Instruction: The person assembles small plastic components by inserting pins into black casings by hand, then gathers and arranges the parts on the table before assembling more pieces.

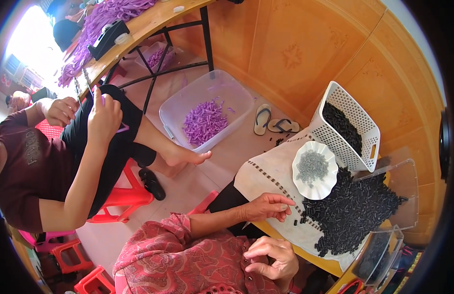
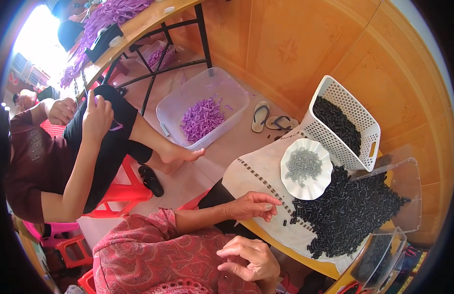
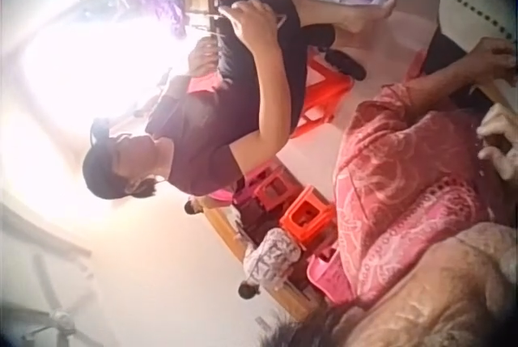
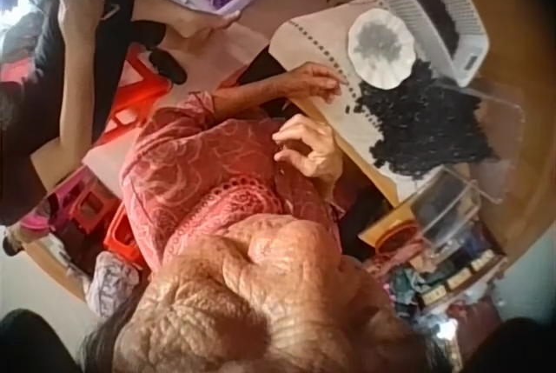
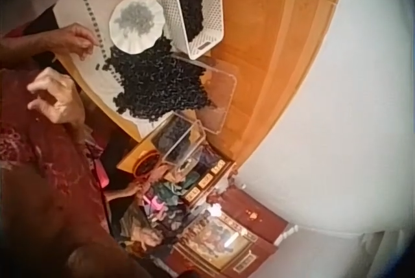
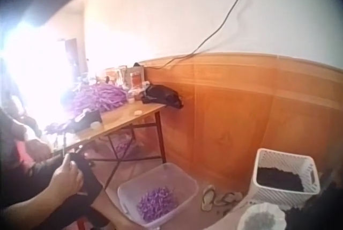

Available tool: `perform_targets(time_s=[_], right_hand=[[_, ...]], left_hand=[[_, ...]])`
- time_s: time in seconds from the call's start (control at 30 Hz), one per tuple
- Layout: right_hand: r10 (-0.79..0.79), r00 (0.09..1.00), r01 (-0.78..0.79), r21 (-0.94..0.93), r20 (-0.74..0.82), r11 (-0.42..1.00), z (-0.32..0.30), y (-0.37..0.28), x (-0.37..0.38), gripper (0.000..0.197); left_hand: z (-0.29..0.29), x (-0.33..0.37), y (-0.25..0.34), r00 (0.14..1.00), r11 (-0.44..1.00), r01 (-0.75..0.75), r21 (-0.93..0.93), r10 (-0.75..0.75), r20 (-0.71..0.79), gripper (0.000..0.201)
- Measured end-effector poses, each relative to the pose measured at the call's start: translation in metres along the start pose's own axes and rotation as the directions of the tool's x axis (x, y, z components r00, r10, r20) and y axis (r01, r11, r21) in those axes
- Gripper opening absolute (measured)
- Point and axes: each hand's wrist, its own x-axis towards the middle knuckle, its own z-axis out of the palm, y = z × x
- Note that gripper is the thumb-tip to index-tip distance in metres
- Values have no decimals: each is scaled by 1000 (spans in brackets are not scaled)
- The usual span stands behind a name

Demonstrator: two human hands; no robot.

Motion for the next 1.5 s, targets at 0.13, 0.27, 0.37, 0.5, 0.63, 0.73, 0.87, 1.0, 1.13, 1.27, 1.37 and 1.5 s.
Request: perform_targets(time_s=[0.13,0.27,0.37,0.5,0.63,0.73,0.87,1.0,1.13,1.27,1.37,1.5], right_hand=[[69,998,-69,1,14,998,10,12,-1,30],[114,991,-114,-7,70,993,26,27,-3,26],[227,970,-221,-69,86,973,36,34,-12,23],[229,973,-224,-81,44,971,48,47,-25,22],[276,961,-270,-137,25,953,60,58,-39,20],[296,955,-293,-165,-3,942,68,66,-50,19],[329,943,-331,-200,-42,922,82,80,-70,18],[366,926,-378,-253,-96,890,92,78,-75,17],[310,948,-316,-329,-72,890,100,75,-63,18],[289,955,-297,-299,-73,907,108,80,-62,18],[258,965,-258,-332,-46,907,108,83,-63,18],[284,950,-310,-293,-127,905,111,90,-71,18]], left_hand=[[0,-1,2,1000,1000,-10,14,10,2,34],[-3,-4,3,999,999,-39,34,39,-3,35],[-2,1,-1,999,999,-31,26,31,8,34],[-1,6,-7,1000,998,-20,60,19,20,33],[3,2,0,998,998,-29,51,26,65,34],[7,-4,2,996,987,-60,148,49,77,35],[12,-20,0,944,920,-298,254,323,-63,34],[0,-33,9,754,732,-443,518,616,-226,38],[-15,-49,12,659,205,-134,970,750,-67,59],[-34,-57,-14,907,622,-77,780,369,-205,67],[-17,-62,-23,948,754,-123,645,282,-149,68],[-37,-73,-23,957,844,42,534,119,-263,54]])
